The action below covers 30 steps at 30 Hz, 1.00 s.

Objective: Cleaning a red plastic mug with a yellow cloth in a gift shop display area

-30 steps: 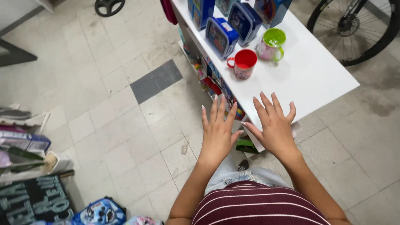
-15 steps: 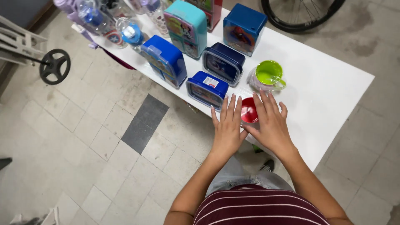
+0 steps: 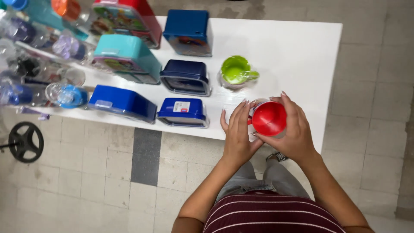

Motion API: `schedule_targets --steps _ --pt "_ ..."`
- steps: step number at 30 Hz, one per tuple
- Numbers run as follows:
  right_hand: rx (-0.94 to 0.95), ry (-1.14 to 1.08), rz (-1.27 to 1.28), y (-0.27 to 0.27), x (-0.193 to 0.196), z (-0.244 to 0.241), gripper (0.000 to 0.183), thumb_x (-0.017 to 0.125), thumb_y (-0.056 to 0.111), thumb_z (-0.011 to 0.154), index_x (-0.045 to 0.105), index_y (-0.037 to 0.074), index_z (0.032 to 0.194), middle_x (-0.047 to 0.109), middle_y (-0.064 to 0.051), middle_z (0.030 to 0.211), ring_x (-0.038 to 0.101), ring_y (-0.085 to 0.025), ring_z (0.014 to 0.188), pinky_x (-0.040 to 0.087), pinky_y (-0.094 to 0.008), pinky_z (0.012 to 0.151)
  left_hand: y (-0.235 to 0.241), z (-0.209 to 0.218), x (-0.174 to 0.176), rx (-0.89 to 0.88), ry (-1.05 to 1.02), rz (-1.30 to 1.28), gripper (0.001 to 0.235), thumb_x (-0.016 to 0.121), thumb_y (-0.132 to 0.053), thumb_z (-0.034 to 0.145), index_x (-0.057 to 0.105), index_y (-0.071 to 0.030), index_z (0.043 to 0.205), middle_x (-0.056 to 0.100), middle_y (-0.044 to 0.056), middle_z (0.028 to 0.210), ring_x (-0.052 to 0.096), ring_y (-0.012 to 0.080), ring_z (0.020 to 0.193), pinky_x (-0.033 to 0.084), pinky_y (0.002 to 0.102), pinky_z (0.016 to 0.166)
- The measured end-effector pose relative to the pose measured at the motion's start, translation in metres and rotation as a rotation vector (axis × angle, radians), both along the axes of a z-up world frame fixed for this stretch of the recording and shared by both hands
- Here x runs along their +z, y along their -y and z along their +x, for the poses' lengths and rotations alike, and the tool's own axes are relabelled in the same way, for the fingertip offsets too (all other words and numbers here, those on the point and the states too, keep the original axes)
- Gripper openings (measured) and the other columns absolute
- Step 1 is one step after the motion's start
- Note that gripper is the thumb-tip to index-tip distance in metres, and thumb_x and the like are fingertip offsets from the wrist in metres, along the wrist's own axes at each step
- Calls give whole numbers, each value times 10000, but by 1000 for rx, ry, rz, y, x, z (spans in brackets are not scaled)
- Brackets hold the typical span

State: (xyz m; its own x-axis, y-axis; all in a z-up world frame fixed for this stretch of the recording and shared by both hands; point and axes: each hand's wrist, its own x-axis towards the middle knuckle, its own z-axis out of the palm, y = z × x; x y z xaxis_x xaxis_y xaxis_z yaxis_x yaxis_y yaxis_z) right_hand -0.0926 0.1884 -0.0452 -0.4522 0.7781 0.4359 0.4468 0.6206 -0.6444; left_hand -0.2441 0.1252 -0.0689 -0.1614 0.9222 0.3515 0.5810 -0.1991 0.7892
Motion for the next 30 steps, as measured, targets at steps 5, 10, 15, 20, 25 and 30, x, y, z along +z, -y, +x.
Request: schedule_targets --steps 5,10,15,20,25,30 --pt "-171 -196 24 29 26 57 1213 979 187 607 253 -186 1504 609 -316 1280 612 -480 1184 427 -589 1084 -16 41 22 -370 460 -95 1015 882 -92 702 337 25 1550 576 202 1404 569 411 1316 385 603 1152" --pt "-311 -310 63 62 39 123 1254 974 184 612 170 -184 1501 569 -354 1296 582 -506 1217 401 -590 1109 -14 112 36 -588 581 -195 983 902 -128 689 415 -16 1535 601 187 1369 607 378 1265 450 554 1114" --pt "-393 -417 70 103 44 206 1284 931 222 649 77 -151 1532 473 -403 1360 533 -527 1284 413 -589 1116 -4 196 51 -787 597 -180 1026 925 -334 672 443 -26 1524 613 180 1367 604 354 1275 448 551 1135" --pt "-455 -622 31 152 58 295 1223 726 491 753 14 -53 1586 345 -389 1512 390 -454 1428 306 -534 1207 12 297 71 -940 834 -448 1027 929 -287 707 410 -76 1569 640 149 1351 617 227 1198 541 399 1009" --pt "-617 -767 6 209 68 384 1067 575 575 882 44 2 1609 331 -339 1593 312 -359 1512 255 -471 1250 44 420 43 -1085 1153 -894 851 697 -527 932 389 -46 1563 676 67 995 714 85 792 621 172 594" --pt "-860 -733 117 277 66 460 1019 616 471 866 118 -37 1596 238 -353 1640 250 -405 1536 243 -485 1247 83 530 48 -1296 1014 -1016 888 690 -576 898 396 -56 1554 693 81 929 727 93 747 618 195 590"
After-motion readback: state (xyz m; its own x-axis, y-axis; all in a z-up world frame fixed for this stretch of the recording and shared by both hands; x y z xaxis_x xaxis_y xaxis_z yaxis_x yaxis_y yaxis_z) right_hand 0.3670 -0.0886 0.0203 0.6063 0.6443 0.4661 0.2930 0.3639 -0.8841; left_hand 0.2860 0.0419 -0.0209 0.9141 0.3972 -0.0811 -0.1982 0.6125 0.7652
